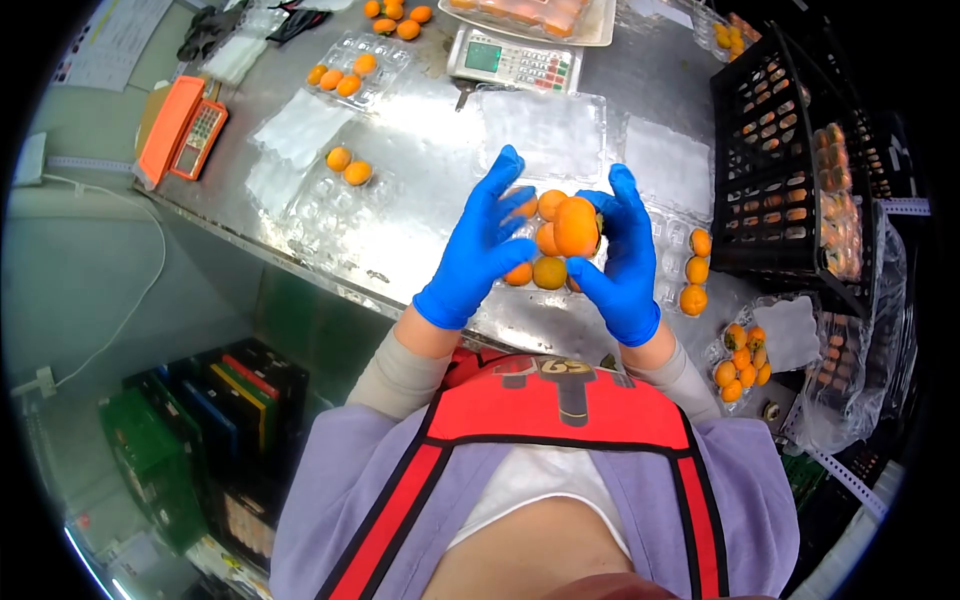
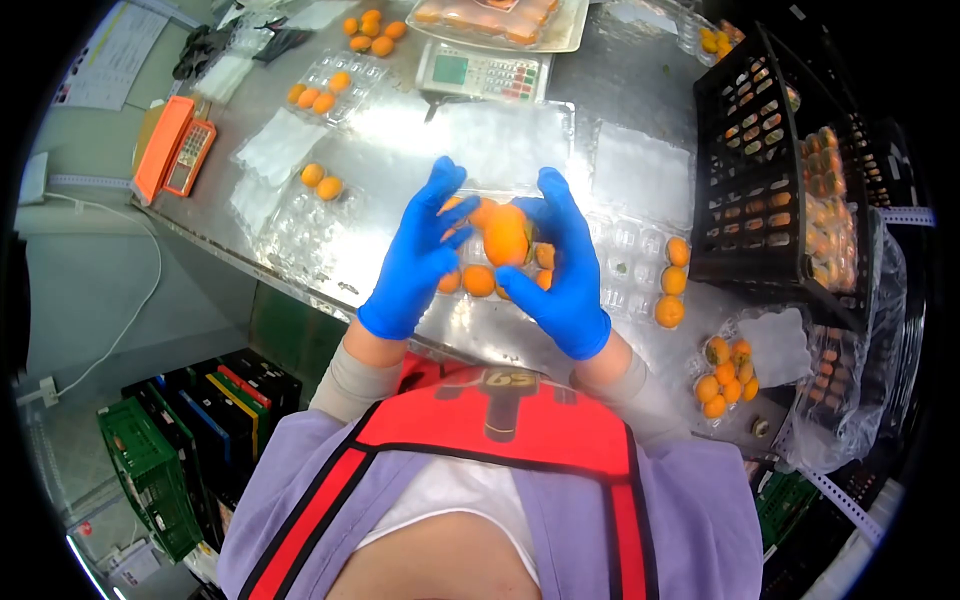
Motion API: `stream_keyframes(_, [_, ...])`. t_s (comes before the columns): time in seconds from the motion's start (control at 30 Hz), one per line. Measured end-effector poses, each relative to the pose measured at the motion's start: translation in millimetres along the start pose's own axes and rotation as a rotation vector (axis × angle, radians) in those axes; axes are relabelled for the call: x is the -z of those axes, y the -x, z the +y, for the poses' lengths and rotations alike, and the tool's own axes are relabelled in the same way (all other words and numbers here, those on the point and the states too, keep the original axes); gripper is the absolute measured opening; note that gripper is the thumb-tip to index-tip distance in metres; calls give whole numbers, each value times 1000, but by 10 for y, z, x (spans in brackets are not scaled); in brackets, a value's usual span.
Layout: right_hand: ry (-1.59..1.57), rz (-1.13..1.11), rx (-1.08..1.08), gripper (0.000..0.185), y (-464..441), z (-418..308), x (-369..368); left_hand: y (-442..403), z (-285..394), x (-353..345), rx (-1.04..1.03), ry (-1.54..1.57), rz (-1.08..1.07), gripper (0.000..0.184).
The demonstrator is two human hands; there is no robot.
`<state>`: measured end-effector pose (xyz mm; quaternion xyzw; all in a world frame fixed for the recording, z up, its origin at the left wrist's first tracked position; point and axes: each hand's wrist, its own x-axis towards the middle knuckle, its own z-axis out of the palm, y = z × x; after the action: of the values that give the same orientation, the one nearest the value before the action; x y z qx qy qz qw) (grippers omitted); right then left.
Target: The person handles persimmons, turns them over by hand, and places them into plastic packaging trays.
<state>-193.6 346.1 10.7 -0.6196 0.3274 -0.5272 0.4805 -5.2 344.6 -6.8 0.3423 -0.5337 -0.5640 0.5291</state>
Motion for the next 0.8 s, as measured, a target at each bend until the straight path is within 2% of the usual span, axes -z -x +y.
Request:
stream_keyframes(0.07, [73,3,79,83,2,-4,-11,3,40,-47,264,370,32,79])
stream_keyframes(0.13, [270,38,220,79,16,32,-11,16,33,-101,301,465,19,73])
stream_keyframes(0.2, [342,37,235,76,32,55,-4,17,-20,-130,413,699,-39,72])
stream_keyframes(0.33, [477,23,322,71,17,25,-6,-7,19,-159,465,814,-82,70])
stream_keyframes(0.43, [598,-6,404,71,-13,1,1,-30,70,-174,473,716,-133,79])
stream_keyframes(0.57, [612,-68,423,75,-41,-30,0,-59,20,-132,424,623,-161,78])
stream_keyframes(0.63, [383,-27,237,85,-23,-72,-11,-73,103,-115,281,602,-92,84])
stream_keyframes(0.67, [380,-28,237,85,-30,-62,-14,-77,118,-103,280,601,-90,84])
stream_keyframes(0.73, [113,92,129,93,-55,-31,-1,-91,129,-87,107,448,-62,93])
stream_keyframes(0.8, [124,77,67,93,-58,-26,27,-83,112,-80,64,428,-22,99])
